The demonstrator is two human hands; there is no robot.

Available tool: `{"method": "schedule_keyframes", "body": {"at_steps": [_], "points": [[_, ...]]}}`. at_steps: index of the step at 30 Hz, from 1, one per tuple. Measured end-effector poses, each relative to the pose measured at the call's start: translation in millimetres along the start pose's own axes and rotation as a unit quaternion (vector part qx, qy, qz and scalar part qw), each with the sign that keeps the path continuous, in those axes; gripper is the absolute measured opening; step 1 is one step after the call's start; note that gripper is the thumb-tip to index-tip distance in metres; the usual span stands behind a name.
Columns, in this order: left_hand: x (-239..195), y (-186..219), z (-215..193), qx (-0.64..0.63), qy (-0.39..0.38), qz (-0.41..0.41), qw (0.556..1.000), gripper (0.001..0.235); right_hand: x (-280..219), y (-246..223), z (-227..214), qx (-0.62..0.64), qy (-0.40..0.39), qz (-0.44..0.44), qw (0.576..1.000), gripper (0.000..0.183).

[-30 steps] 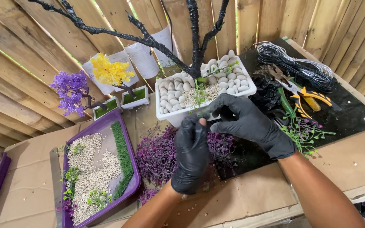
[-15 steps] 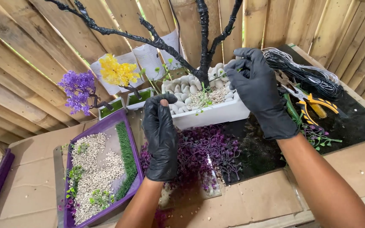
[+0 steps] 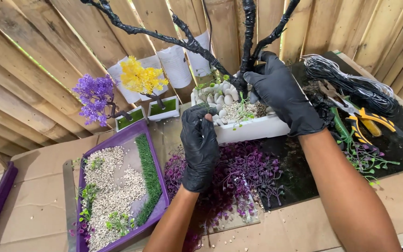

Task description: The person arranges small green artificial plants into a white rectangular pot containing white stones and a black tree trunk. They use their gloved hands to position the plants among the stones and around the base of the tree.

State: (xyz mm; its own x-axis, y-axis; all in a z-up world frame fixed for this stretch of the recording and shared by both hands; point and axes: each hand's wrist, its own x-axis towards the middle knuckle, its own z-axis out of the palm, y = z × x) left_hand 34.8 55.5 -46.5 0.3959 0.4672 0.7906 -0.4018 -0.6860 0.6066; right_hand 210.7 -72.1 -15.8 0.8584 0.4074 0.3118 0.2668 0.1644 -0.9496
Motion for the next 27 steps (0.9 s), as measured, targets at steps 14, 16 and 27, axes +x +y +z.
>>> {"method": "schedule_keyframes", "body": {"at_steps": [14,16,27], "points": [[-1.8,-9.5,-0.7,0.04,-0.055,0.127,0.99,0.008,3.2,12.4,-14.0,-0.337,0.063,-0.074,0.937,0.049],[-2.9,-12.0,-1.6,0.044,-0.082,0.169,0.981,0.007,4.4,19.1,-14.5,-0.431,0.085,-0.134,0.888,0.06],[-1.0,-5.7,-1.5,0.02,-0.078,0.1,0.992,0.003,-5.6,-5.1,-23.2,-0.353,0.059,-0.186,0.915,0.05]]}}
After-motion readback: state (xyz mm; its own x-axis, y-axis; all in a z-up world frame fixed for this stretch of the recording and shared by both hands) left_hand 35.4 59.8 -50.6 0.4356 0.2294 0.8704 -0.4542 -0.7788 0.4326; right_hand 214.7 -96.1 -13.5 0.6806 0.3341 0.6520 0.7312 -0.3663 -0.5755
